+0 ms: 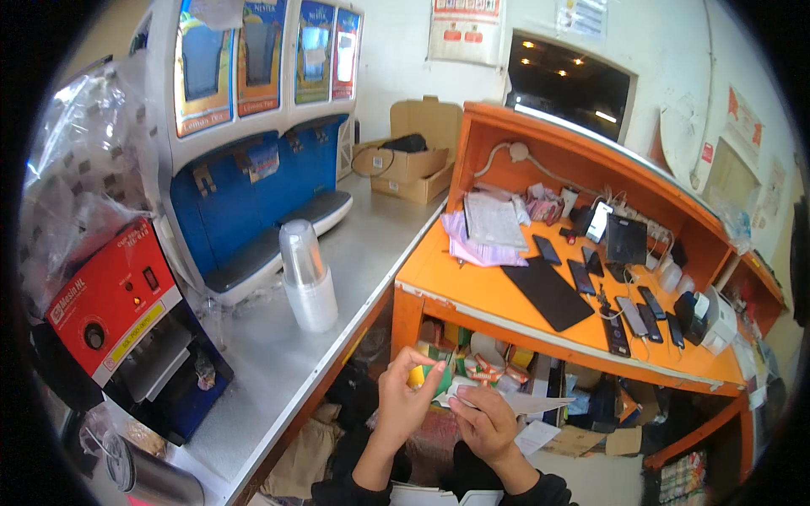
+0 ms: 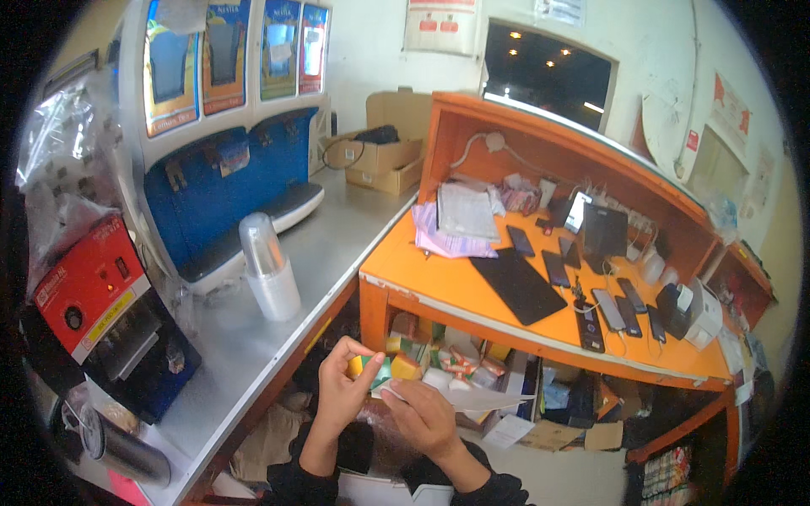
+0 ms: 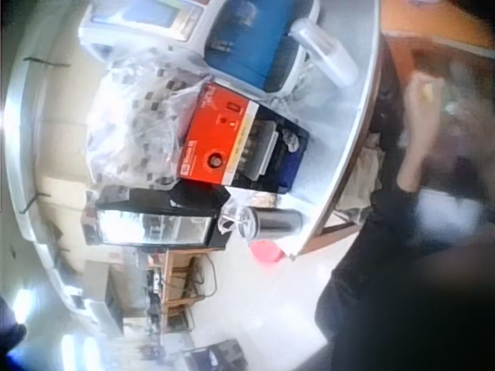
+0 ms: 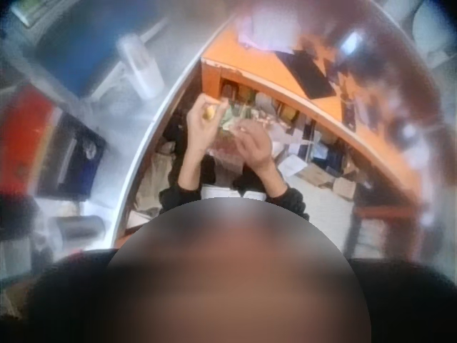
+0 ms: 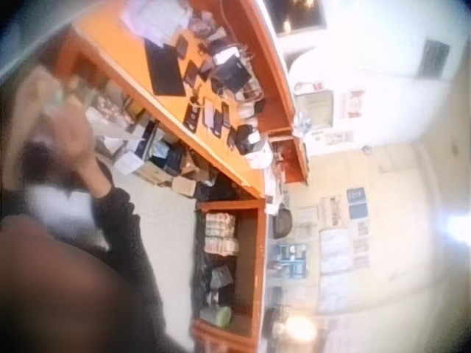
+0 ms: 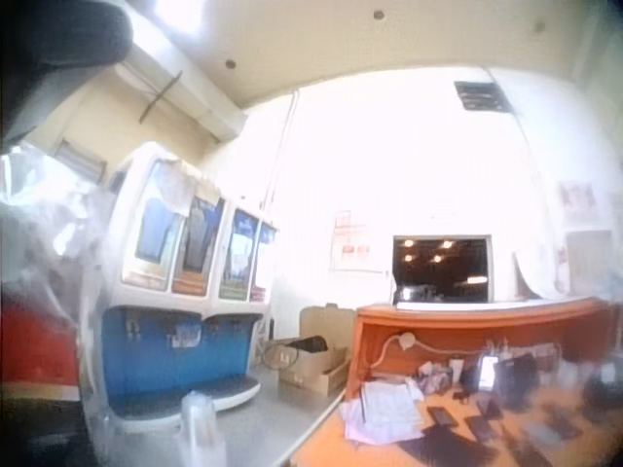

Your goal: The person assembles small paper boxes by folding flat pieces into box shapes and tucking flaps to secure them. The person repeatedly picks up flat paper pieces, folds them into boxes, and places the finished boxes into a white bag.

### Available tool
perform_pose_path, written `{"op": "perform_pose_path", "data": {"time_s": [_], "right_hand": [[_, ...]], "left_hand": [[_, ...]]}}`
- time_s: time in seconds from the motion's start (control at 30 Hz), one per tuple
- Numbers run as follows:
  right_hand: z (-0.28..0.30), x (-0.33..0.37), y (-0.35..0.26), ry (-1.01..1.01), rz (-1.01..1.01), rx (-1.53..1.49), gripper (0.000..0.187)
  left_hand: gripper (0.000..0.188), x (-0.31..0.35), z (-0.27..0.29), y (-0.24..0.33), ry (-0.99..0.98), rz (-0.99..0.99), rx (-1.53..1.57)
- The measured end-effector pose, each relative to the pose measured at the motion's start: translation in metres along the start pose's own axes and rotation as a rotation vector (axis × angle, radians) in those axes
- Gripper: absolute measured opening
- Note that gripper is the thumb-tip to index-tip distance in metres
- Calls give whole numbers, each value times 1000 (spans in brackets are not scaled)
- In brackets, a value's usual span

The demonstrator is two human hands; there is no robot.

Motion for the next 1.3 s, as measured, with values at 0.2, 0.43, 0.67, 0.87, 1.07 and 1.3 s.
{"op": "perform_pose_path", "data": {"time_s": [0.2, 0.43, 0.67, 0.87, 1.07, 1.3], "right_hand": [[-28, 32, 21, -100, -74, -48, 26], [-50, 40, 30, -169, -335, -294, 14], [-33, 40, 17, -15, -180, -118, 17], [-33, 43, 6, -82, -14, -85, 18], [-33, 45, 7, -11, -60, -71, 17], [-49, 42, 27, -94, -232, -172, 20]], "left_hand": [[14, 22, -12, -32, -148, -74, -103], [22, 27, 8, -20, -17, -364, -163], [23, 34, 12, -29, 179, -241, -117], [25, 38, 10, -44, 179, -41, 32], [27, 41, 6, -28, 102, -191, -106], [20, 35, 9, -18, 45, -325, -188]]}}
Point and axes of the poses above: each hand's wrist, its own x-axis away from the middle knuckle, its own z-axis out of the back of the hand, y = z × x, the point moved 8 cm from there along -x, towards the middle knuckle, and after that the axes turned 2 degrees about -y, right-handed, at the moved point
